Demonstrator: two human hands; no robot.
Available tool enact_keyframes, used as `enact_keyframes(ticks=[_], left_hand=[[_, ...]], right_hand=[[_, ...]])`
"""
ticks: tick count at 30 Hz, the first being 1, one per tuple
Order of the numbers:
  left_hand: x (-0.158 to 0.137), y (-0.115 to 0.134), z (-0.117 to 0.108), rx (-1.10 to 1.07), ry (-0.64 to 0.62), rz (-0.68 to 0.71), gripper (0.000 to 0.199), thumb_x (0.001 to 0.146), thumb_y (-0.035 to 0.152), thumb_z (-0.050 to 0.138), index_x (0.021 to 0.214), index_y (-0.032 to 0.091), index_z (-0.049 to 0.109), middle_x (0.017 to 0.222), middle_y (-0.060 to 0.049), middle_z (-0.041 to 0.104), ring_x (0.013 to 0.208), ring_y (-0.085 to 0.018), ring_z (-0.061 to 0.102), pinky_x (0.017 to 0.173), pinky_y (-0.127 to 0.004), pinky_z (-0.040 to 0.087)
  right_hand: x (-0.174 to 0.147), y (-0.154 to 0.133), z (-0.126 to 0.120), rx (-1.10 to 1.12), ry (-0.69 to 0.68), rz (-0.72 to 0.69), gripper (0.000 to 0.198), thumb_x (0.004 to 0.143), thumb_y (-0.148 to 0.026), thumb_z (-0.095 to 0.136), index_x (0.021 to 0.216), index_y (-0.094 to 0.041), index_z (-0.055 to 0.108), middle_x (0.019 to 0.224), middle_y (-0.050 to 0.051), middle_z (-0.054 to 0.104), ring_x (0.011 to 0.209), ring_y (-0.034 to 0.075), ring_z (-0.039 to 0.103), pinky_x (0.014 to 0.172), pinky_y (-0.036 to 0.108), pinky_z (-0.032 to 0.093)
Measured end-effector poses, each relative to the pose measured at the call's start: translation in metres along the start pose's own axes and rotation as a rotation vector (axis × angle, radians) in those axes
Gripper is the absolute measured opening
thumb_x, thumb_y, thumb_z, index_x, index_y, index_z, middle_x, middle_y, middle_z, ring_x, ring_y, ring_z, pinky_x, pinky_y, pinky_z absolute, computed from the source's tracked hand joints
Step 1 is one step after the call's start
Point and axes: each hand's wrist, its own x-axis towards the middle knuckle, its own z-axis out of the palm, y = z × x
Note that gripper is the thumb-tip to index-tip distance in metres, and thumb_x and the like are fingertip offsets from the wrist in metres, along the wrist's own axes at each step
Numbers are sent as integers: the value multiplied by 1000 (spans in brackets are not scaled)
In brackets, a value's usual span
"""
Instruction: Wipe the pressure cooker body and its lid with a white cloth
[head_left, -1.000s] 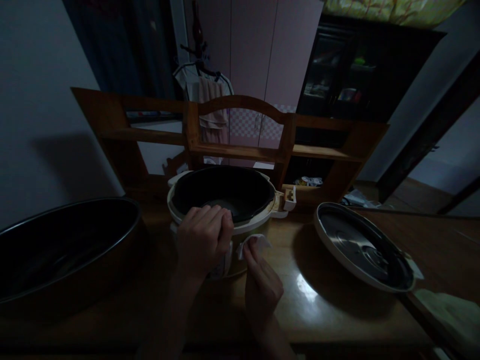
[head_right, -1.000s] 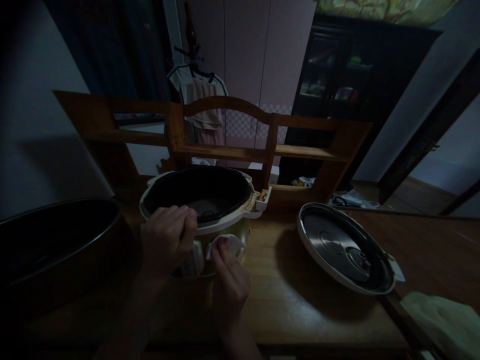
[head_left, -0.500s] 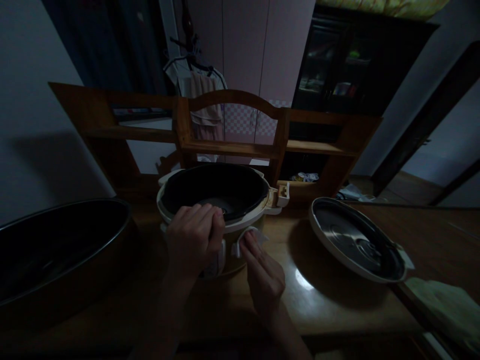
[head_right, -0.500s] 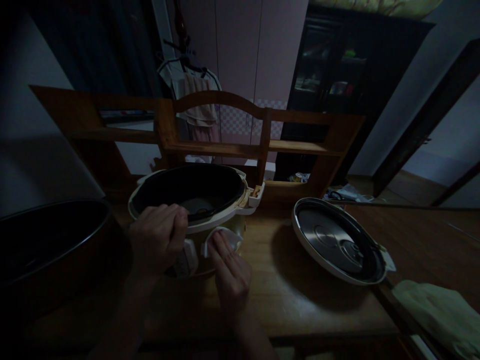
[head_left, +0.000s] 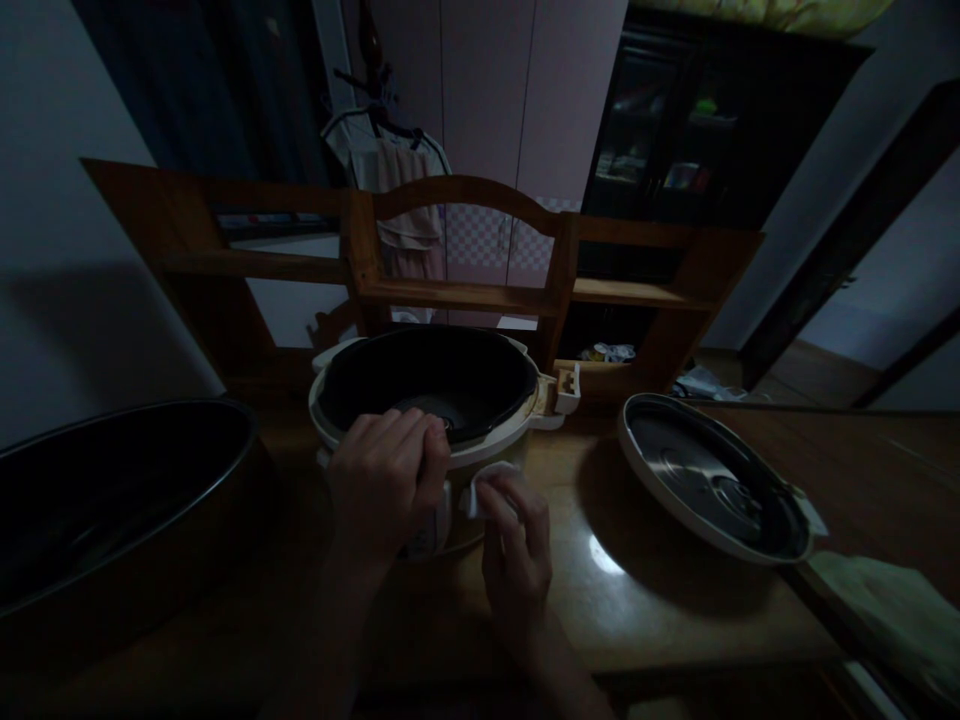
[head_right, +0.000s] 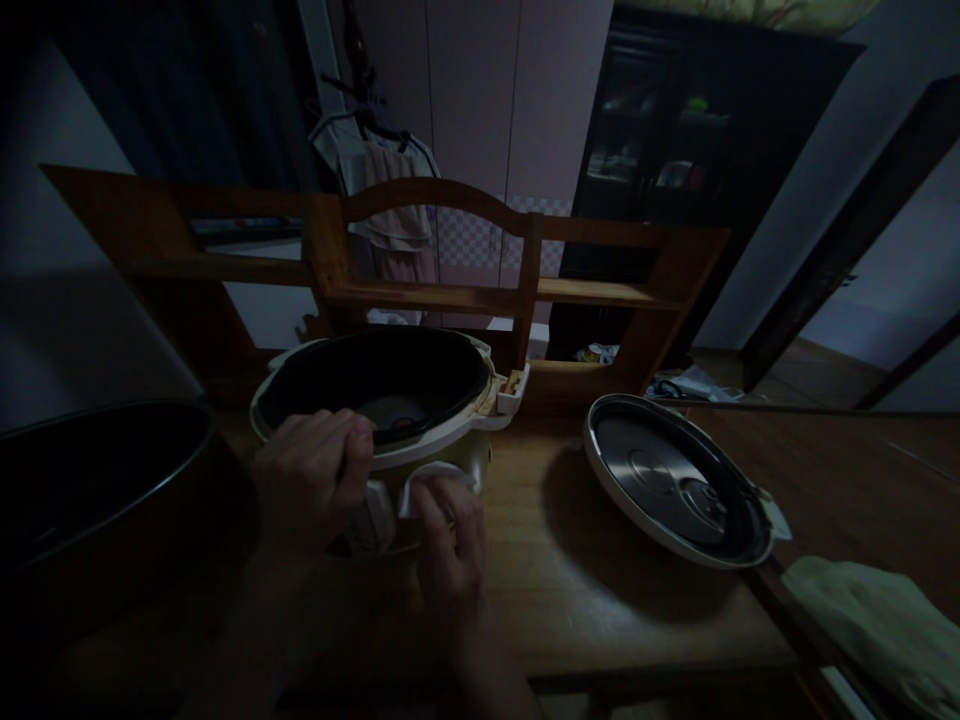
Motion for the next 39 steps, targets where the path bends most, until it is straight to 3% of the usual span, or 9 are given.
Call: enact_keyframes(ticks=[5,13,17,23,31,39], left_hand=[[1,1,-1,-7,19,10,19,92,18,46,74,20,52,68,-2,56,67,-19,49,68,-37,34],[1,1,0,-2,4,3,20,92,19,45,73,21,51,67,-1,54,67,-19,48,68,-37,34],[0,0,1,8,3,-8,20,92,19,45,73,21,49,67,-1,53,67,-18,47,69,-37,33],[0,0,0,8,-6,-3,19,92,19,44,75,21,51,68,-2,55,67,-18,48,68,-37,33],[0,0,0,10,-16,-19,20,93,19,44,74,21,51,68,-2,56,68,-19,49,69,-37,34],[0,0,0,-1,-15,-14,19,92,20,44,75,21,52,70,-3,58,68,-19,50,70,-37,34]], right_hand=[[6,-4,-1,22,45,12,48,91,3,52,133,-19,59,120,11,62,116,23,59,95,41,53],[-12,-1,1,109,-3,13,46,87,5,57,126,-19,63,109,11,67,104,21,64,85,36,56],[-1,-2,-2,97,-2,38,41,88,3,56,121,-20,65,106,9,67,100,19,64,84,35,55],[23,-7,-7,49,82,79,40,89,-1,58,120,-24,66,105,6,68,99,19,65,85,33,55],[6,-2,-4,34,12,26,39,90,-2,58,122,-24,64,106,8,68,100,21,66,83,35,57],[23,-7,-5,19,72,65,40,90,-1,57,122,-25,65,107,7,68,101,20,65,84,35,55]])
